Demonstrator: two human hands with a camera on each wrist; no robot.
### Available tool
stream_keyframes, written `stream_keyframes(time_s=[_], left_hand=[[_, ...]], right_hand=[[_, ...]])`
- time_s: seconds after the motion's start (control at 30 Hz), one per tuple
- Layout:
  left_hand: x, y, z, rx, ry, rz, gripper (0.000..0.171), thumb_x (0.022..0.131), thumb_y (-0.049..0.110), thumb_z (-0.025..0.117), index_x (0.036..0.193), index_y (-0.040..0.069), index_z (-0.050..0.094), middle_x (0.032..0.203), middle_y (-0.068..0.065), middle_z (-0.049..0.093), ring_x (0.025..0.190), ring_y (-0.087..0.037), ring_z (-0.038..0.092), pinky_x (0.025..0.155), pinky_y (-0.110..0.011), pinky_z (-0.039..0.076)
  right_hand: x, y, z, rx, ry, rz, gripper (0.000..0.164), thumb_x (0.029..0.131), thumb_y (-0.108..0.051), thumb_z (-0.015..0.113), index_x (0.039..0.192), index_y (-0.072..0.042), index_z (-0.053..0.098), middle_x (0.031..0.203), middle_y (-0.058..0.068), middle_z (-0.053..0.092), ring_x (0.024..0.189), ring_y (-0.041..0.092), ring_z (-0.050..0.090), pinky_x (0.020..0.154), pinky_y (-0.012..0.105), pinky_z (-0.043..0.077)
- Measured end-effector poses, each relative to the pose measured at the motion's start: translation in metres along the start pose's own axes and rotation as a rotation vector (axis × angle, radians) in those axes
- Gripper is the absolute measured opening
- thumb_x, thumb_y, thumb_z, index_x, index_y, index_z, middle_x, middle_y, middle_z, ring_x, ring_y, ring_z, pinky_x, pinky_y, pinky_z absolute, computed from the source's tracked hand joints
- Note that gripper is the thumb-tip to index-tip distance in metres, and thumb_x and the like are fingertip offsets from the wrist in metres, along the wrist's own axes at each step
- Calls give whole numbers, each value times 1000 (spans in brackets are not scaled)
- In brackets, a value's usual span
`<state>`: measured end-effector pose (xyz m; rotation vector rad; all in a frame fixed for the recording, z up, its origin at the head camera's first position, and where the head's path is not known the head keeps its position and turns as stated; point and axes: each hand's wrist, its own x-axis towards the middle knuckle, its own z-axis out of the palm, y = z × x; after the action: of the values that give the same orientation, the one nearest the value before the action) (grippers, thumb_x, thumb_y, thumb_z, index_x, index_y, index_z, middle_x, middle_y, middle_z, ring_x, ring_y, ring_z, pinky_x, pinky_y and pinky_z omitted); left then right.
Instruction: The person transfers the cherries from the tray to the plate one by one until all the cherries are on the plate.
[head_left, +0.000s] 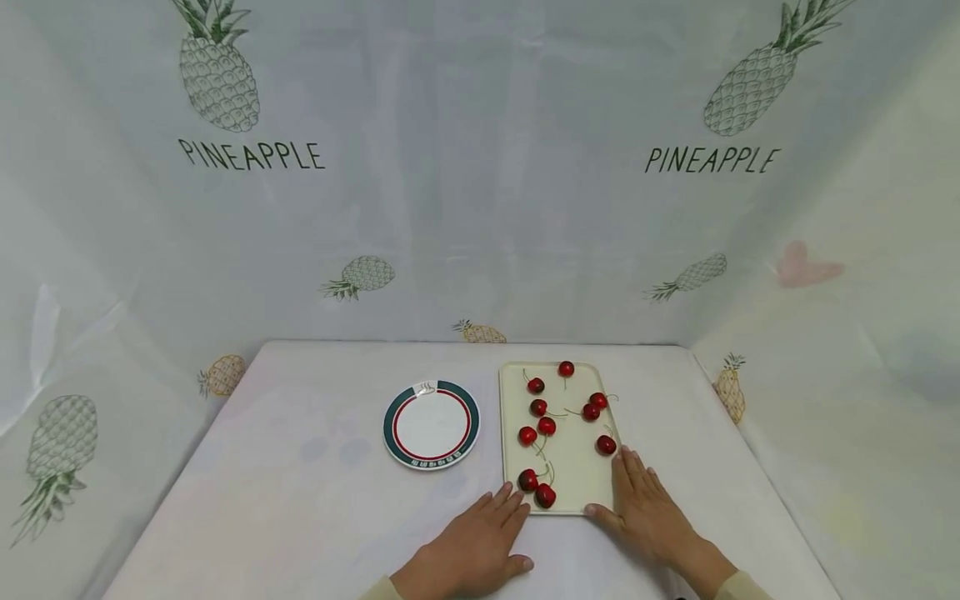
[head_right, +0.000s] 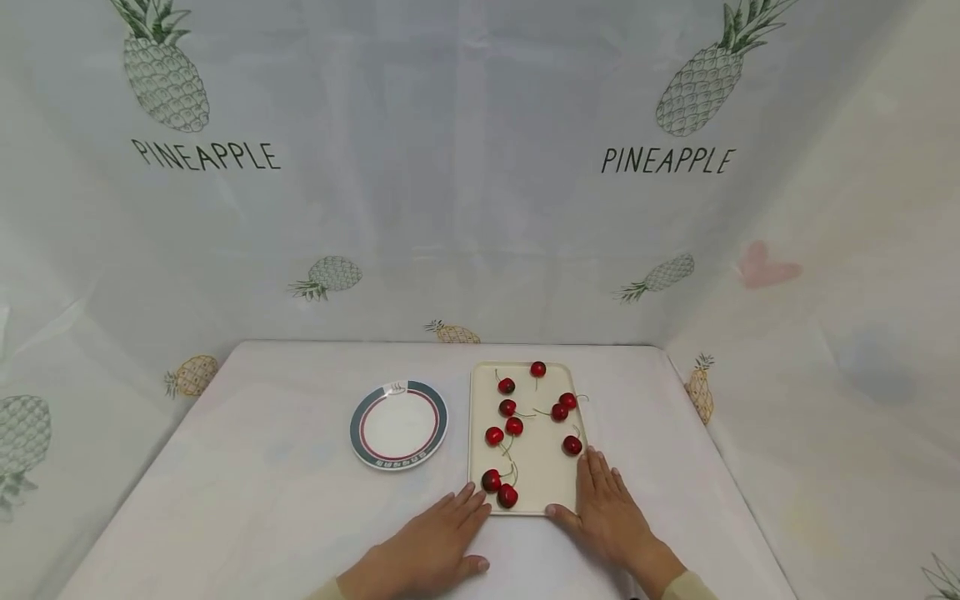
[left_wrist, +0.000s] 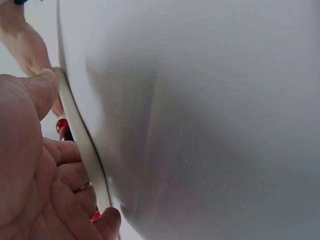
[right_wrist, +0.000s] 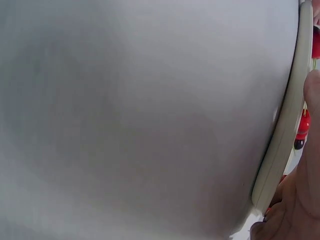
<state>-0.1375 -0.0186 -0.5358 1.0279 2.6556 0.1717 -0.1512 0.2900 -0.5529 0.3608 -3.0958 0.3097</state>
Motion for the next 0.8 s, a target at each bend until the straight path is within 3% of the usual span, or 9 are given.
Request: stream_keyframes(time_s=[0.4, 0.63, 0.8], left_hand=[[-15, -8, 0, -42, 12, -32, 70, 105, 63, 48, 160, 19, 47, 170, 5, 38, 161, -17, 26, 130, -40, 32], [-14, -19, -3, -104, -48, -51, 68, 105, 65, 47, 158, 23, 48, 169, 10, 39, 161, -15, 26, 130, -41, 32], [-22, -26, -7, -122, 0, -43, 64, 105, 61, 50, 155, 22, 54, 165, 8, 45, 158, -15, 33, 128, -40, 35]], right_hand=[[-2, -19, 2, 11, -11, 7, 110, 96, -72, 58, 155, 18, 33, 164, 39, 28, 153, 55, 28, 121, 70, 33], [-3, -25, 6, 8, 0, 17, 110, 97, -71, 58, 154, 19, 33, 163, 40, 29, 152, 56, 29, 119, 71, 34], [-1, -26, 4, 8, -11, 22, 111, 96, -72, 59, 154, 19, 34, 163, 40, 30, 152, 57, 29, 119, 72, 34]])
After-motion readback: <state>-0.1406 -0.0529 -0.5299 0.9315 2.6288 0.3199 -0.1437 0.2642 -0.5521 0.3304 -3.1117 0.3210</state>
